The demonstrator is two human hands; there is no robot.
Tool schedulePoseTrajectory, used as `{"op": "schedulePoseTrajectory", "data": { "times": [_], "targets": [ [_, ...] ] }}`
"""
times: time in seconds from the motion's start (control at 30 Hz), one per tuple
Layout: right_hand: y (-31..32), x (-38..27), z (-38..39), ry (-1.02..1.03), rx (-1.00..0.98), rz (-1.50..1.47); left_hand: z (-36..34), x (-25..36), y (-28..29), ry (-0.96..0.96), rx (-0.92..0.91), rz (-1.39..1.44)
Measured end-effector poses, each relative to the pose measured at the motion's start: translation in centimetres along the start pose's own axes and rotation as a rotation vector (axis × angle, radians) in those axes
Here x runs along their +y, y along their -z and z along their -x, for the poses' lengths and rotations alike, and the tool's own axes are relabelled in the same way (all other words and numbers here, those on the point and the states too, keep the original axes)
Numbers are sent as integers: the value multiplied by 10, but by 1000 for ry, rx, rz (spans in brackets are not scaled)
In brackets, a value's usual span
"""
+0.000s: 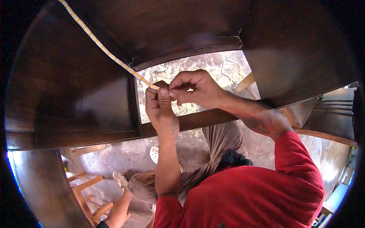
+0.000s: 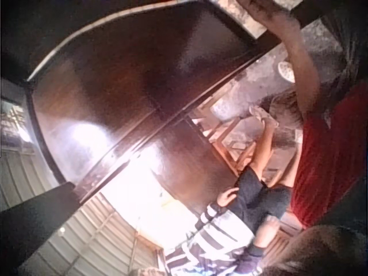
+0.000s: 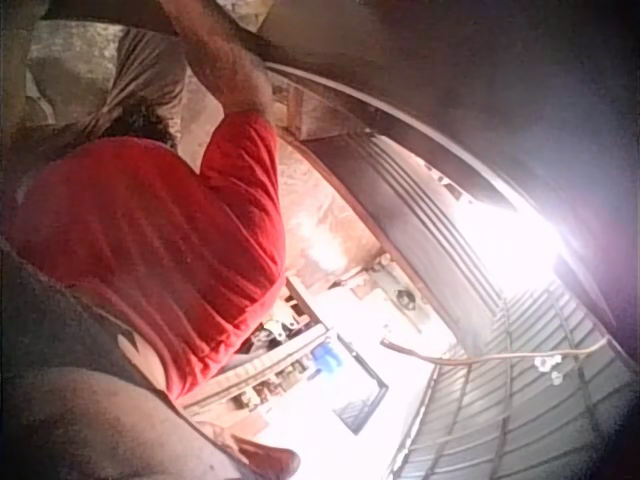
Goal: The person installs an LED light strip inside a wooden cabinet by peeling the adhesive backing, pressing the strip along the inner top edge, and connecting it to a power source.
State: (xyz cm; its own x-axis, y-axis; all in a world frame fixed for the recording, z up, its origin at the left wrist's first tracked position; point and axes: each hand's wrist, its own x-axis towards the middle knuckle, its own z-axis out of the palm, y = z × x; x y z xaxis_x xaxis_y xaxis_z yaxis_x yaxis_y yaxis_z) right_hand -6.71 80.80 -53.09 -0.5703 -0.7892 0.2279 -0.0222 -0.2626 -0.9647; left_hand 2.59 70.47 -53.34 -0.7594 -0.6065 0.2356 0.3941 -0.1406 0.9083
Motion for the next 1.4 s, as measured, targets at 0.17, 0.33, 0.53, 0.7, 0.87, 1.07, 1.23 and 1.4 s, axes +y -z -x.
{"op": "schedulePoseTrajectory", "data": {
  "times": [0.17,0.33,0.53,0.7,0.87,1.07,1.23,1.4],
  "targets": [
    [2,6,0,20,25,97,0,-8,-1,-77,-12,-28],
    [1,7,0,7,39,84,3,-2,-4,-46,-13,-27],
    [0,-6,2,-66,-2,-11,-2,-4,8,34,-38,2],
    [0,-7,1,-97,-34,-70,-4,-9,17,13,-101,62],
    [1,-5,0,-101,-35,-58,0,-8,10,-12,-41,-24],
    [-3,-2,0,-59,-29,-24,0,-5,9,-43,-35,-31],
    [-1,-5,2,-85,-13,2,0,-8,7,-37,-55,-1],
    [-2,-6,1,-90,-15,13,0,-3,9,-10,-68,-10]
  ]
}}
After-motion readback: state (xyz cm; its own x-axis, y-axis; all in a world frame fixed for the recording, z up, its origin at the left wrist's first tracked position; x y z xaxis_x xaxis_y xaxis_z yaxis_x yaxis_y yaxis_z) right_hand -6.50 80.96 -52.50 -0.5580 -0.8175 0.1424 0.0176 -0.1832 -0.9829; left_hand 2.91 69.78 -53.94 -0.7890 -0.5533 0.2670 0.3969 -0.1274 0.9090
